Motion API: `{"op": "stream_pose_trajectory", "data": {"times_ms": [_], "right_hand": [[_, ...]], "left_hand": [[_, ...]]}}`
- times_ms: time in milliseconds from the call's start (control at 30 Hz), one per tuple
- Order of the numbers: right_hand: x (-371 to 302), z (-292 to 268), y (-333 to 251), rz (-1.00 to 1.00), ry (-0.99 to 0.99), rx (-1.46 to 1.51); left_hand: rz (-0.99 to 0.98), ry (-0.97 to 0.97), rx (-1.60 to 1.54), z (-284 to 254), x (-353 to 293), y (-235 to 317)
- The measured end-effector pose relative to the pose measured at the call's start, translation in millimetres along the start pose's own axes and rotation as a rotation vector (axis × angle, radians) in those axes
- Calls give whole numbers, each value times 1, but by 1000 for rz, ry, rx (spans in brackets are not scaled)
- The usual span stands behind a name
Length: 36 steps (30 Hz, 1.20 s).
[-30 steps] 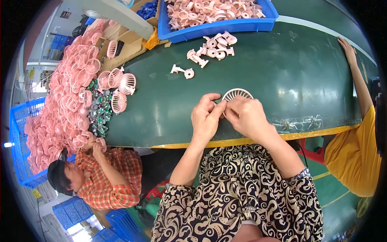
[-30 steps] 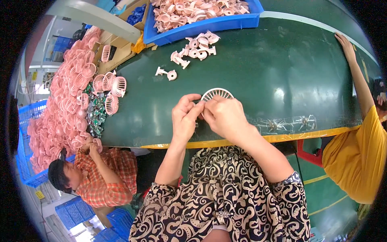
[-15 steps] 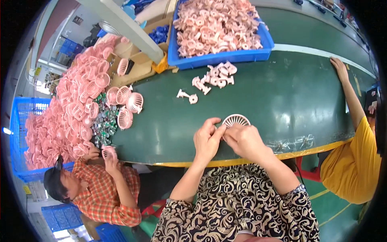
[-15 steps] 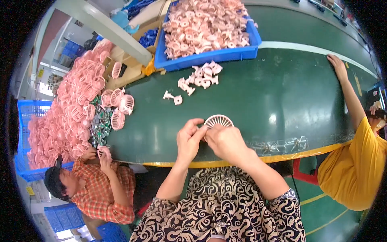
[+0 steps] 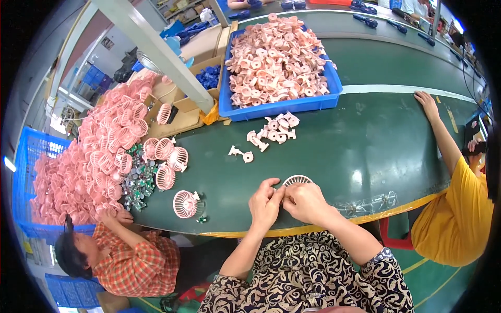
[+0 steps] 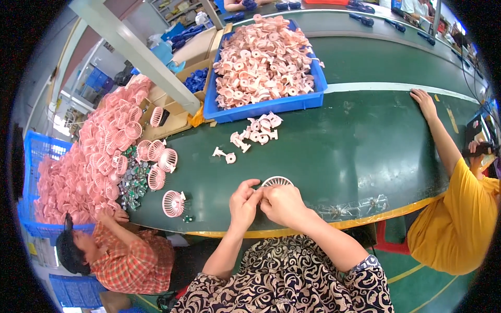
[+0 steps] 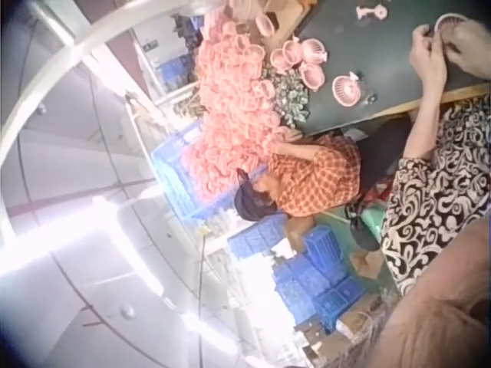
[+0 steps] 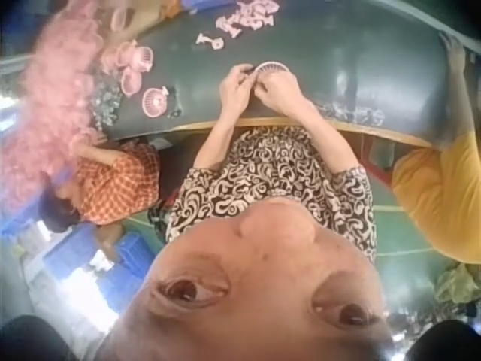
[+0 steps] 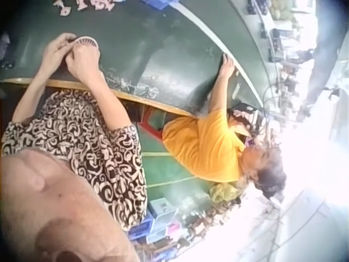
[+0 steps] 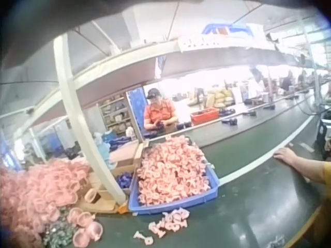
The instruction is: The person assembles small fan components by fitting plastic fan guards and small internal parts together by hand on the workbench.
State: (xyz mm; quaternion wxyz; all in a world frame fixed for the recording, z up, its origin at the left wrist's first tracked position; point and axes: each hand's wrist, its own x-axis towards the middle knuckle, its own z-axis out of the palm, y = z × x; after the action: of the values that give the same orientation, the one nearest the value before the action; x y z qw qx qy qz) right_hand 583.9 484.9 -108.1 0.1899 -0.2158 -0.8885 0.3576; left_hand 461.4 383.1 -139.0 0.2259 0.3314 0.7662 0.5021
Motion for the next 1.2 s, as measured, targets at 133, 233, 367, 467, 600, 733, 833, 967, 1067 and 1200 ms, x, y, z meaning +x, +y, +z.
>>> {"op": "stream_pose_trajectory", "data": {"times_ms": [133, 233, 367, 467, 600, 733, 833, 967, 1067, 1200], "right_hand": [[4, 0, -3, 0, -36, -39], [3, 5, 0, -16, 20, -11], [3, 5, 2, -4, 45, -64], [5, -6, 4, -13, -53, 12], [4, -19, 3, 39, -129, 173], [4, -22, 4, 61, -172, 169], [5, -21, 4, 44, -170, 151], [7, -22, 5, -16, -183, 62], [4, -18, 4, -38, -175, 32], [3, -16, 6, -68, -155, 5]], "left_hand": [[2, -23, -19, -2, 2, 4], [9, -12, -47, -1, 1, -6], [5, -35, -55, 0, 0, -8], [-17, -21, -73, 0, -1, -6], [22, -4, -113, 2, -2, -11], [38, -14, -26, -1, -2, -2], [39, -36, 22, -3, -1, 1], [29, -39, 69, -5, -1, 8], [35, -41, 72, -4, -2, 6], [32, -27, 65, -2, -2, 3]]}}
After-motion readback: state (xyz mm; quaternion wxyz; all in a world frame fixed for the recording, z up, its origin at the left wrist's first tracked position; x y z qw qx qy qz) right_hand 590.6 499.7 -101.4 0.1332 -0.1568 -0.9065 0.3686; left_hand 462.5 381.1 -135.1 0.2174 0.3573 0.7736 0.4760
